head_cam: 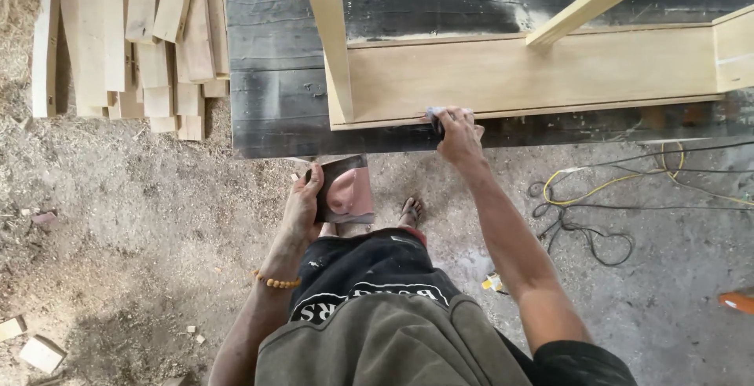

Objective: Sanding the edges and corners of a wooden frame after applying wood filler.

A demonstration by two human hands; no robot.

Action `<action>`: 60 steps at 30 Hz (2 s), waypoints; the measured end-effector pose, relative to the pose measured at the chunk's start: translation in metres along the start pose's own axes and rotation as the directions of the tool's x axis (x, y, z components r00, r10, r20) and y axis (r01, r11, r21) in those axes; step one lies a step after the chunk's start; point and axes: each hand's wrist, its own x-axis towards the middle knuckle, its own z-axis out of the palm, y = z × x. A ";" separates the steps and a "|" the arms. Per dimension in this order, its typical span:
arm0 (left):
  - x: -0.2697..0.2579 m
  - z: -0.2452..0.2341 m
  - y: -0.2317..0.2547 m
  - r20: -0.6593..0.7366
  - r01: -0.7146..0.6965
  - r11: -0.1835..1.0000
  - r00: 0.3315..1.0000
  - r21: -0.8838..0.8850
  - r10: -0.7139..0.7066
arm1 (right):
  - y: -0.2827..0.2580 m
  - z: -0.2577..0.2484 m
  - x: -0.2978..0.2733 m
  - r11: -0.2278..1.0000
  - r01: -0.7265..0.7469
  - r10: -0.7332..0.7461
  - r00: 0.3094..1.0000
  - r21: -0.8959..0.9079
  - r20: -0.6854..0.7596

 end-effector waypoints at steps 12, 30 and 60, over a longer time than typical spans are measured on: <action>0.052 0.028 -0.032 -0.131 0.094 0.992 0.986 -0.082 -0.104 | -0.086 -0.055 -0.095 0.756 0.390 -0.330 0.921 0.526 -0.209; 0.047 0.042 -0.006 0.381 0.163 0.981 0.905 0.104 -0.191 | -0.131 -0.156 -0.152 0.689 0.722 -0.706 0.689 0.067 -0.162; 0.024 -0.079 0.073 0.109 -0.005 0.996 0.994 0.093 -0.005 | -0.047 0.014 0.002 1.000 -0.012 0.012 1.000 0.003 -0.013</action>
